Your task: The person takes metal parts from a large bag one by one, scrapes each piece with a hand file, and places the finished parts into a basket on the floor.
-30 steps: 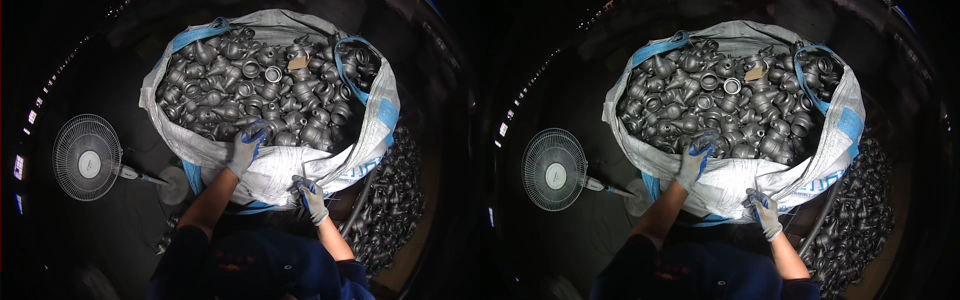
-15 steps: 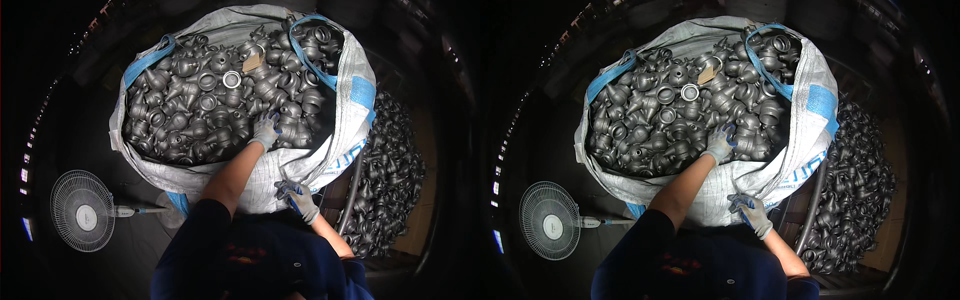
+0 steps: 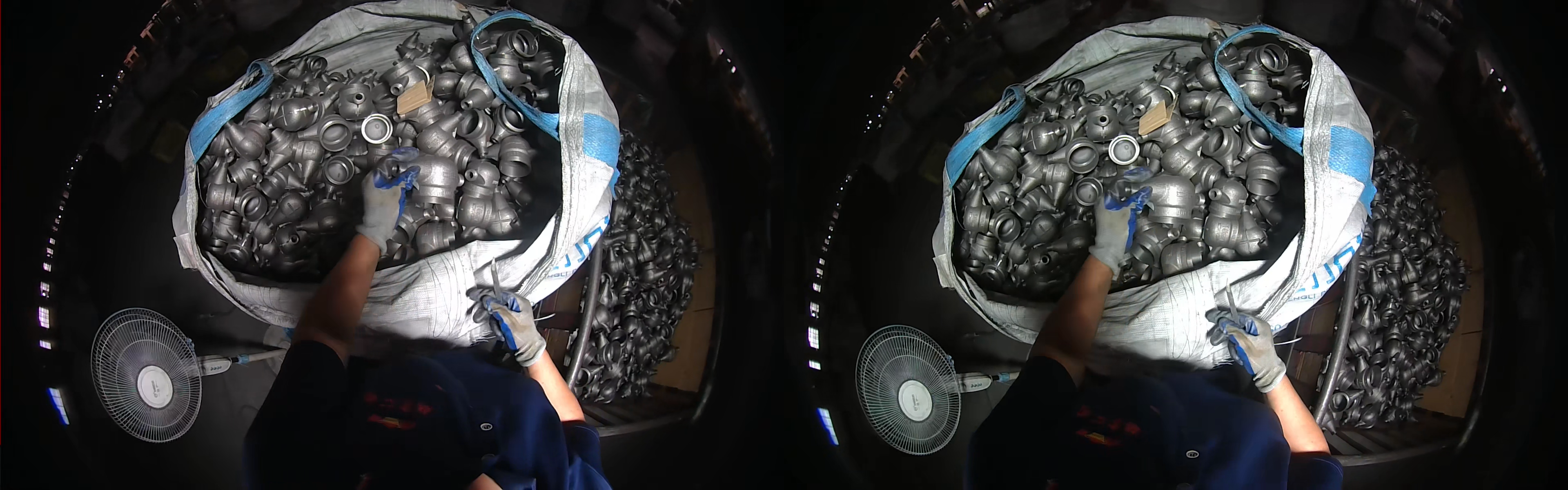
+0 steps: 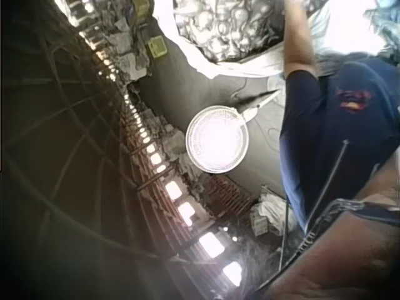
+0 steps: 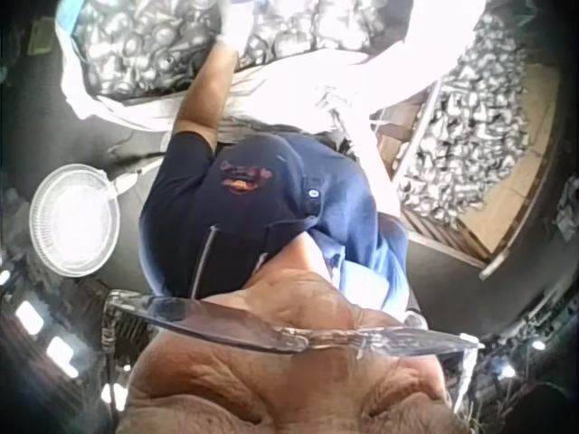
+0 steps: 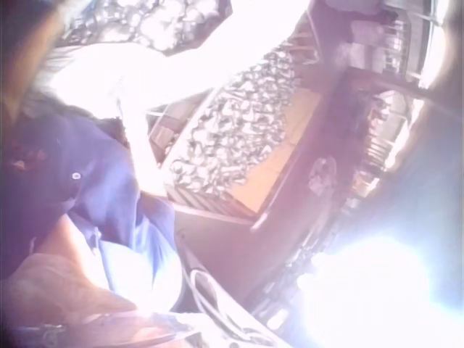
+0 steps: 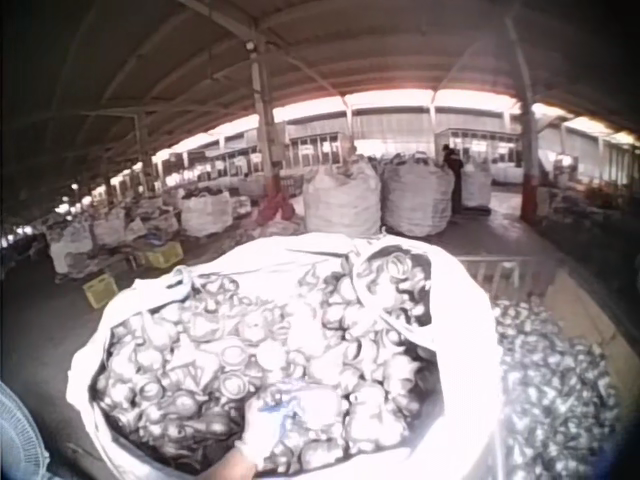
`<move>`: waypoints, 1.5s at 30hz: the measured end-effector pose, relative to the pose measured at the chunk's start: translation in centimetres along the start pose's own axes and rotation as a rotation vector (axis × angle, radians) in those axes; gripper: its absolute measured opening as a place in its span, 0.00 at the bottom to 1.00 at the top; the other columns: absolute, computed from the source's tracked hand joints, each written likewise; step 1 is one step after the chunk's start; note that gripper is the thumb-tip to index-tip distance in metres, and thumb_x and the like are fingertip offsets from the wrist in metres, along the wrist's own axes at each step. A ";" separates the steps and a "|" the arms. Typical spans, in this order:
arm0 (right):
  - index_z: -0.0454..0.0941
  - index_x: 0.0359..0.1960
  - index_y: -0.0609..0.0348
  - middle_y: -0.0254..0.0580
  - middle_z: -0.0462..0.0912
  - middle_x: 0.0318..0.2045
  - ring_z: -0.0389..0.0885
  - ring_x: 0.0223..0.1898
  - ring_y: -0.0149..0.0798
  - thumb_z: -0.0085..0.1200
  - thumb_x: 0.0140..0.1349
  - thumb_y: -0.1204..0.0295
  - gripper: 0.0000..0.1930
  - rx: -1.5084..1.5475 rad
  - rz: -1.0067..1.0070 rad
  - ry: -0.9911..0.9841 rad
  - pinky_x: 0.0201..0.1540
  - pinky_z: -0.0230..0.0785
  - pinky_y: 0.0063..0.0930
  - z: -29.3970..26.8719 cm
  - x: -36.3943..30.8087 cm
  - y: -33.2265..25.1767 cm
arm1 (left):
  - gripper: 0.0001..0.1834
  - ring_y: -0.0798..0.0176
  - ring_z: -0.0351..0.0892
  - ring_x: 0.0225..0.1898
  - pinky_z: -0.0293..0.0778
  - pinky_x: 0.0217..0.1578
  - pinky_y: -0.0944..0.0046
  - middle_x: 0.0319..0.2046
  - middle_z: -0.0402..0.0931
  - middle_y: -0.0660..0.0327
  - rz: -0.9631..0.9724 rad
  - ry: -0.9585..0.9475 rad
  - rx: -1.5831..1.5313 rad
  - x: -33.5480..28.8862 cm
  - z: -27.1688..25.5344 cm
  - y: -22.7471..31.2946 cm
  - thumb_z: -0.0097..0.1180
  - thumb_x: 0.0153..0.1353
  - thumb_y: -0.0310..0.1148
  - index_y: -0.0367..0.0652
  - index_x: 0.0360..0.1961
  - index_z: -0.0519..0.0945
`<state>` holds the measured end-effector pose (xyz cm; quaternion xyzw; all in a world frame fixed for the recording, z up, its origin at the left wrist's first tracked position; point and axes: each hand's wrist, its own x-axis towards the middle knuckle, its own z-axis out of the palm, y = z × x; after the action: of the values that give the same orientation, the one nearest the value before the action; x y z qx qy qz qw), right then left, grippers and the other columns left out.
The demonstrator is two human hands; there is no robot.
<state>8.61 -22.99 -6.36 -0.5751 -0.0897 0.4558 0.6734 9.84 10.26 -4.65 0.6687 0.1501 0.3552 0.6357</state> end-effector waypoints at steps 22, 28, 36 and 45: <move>0.80 0.46 0.66 0.32 0.82 0.27 0.74 0.23 0.20 0.60 0.63 0.68 0.15 -0.130 -0.552 0.079 0.25 0.63 0.13 3.6 4.5 -9.5 | 0.13 0.61 0.81 0.47 0.79 0.49 0.63 0.47 0.80 0.56 -0.565 -0.287 -0.760 -10.6 -2.1 6.3 0.51 0.69 0.28 0.36 0.52 0.77; 0.81 0.47 0.66 0.33 0.83 0.34 0.74 0.31 0.20 0.61 0.61 0.68 0.16 -0.264 -0.571 -0.240 0.36 0.67 0.15 3.7 3.3 -13.6 | 0.28 0.59 0.76 0.55 0.74 0.57 0.57 0.54 0.75 0.53 -0.514 -0.714 -0.560 -10.0 0.5 6.7 0.43 0.72 0.48 0.36 0.62 0.69; 0.79 0.49 0.64 0.32 0.83 0.26 0.68 0.15 0.17 0.55 0.68 0.65 0.16 0.046 -0.448 0.109 0.15 0.51 0.10 4.3 2.4 -10.6 | 0.35 0.45 0.73 0.59 0.68 0.62 0.45 0.57 0.74 0.47 -0.673 -0.769 -1.414 -9.9 3.2 5.3 0.47 0.66 0.57 0.40 0.62 0.69; 0.71 0.55 0.66 0.30 0.74 0.21 0.64 0.13 0.22 0.53 0.68 0.67 0.19 0.261 -0.170 -0.124 0.15 0.56 0.14 6.5 -0.4 -3.5 | 0.24 0.55 0.72 0.58 0.61 0.63 0.54 0.57 0.74 0.56 0.057 -0.338 0.052 -9.8 2.6 5.4 0.50 0.66 0.42 0.42 0.60 0.72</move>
<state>6.04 -18.48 -1.09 -0.4440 -0.1194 0.4395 0.7716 3.31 1.11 -2.17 0.7391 0.0312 0.2516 0.6241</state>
